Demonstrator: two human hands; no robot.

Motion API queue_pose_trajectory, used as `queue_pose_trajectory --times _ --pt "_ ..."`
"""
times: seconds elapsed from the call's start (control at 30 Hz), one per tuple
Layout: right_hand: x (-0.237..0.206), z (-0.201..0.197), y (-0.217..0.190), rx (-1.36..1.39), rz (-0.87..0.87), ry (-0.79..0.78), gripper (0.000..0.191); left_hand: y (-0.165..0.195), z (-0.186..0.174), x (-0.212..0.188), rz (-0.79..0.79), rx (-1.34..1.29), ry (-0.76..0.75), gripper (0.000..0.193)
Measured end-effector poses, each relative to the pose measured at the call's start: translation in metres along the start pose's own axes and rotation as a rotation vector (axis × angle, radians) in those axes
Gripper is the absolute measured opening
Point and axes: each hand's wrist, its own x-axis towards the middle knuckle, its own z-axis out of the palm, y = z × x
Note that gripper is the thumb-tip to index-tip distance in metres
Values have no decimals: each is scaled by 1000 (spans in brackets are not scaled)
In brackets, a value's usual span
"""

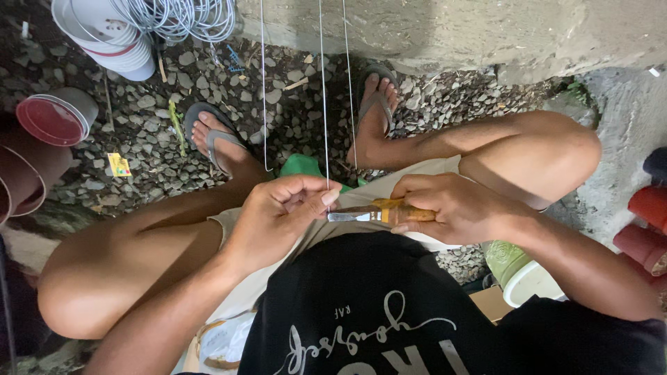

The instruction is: The person uses pliers to cut and bend metal wires, then inserts the wires into plastic pots to create hanging supports. The person handles red and white pots and repeatedly bends wire ends to secure them.

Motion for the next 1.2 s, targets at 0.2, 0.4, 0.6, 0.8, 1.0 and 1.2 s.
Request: queue_pose_trajectory --times 0.2,0.4,0.6,0.8,1.0,1.2 --pt "0 0 0 7 -85 45 21 0 0 0 -24 23 16 26" --pt "1 4 2 -94 7 -29 24 -2 -1 1 1 13 6 27" --pt "2 8 8 51 -124 14 65 -5 0 1 -60 99 77 25" --pt "5 21 9 -158 95 -91 35 -8 1 2 -47 94 51 25" --pt "0 28 6 -444 -117 226 46 -12 2 1 -43 104 20 23" --pt "-1 28 10 -750 -299 479 47 -11 1 1 33 105 5 20"
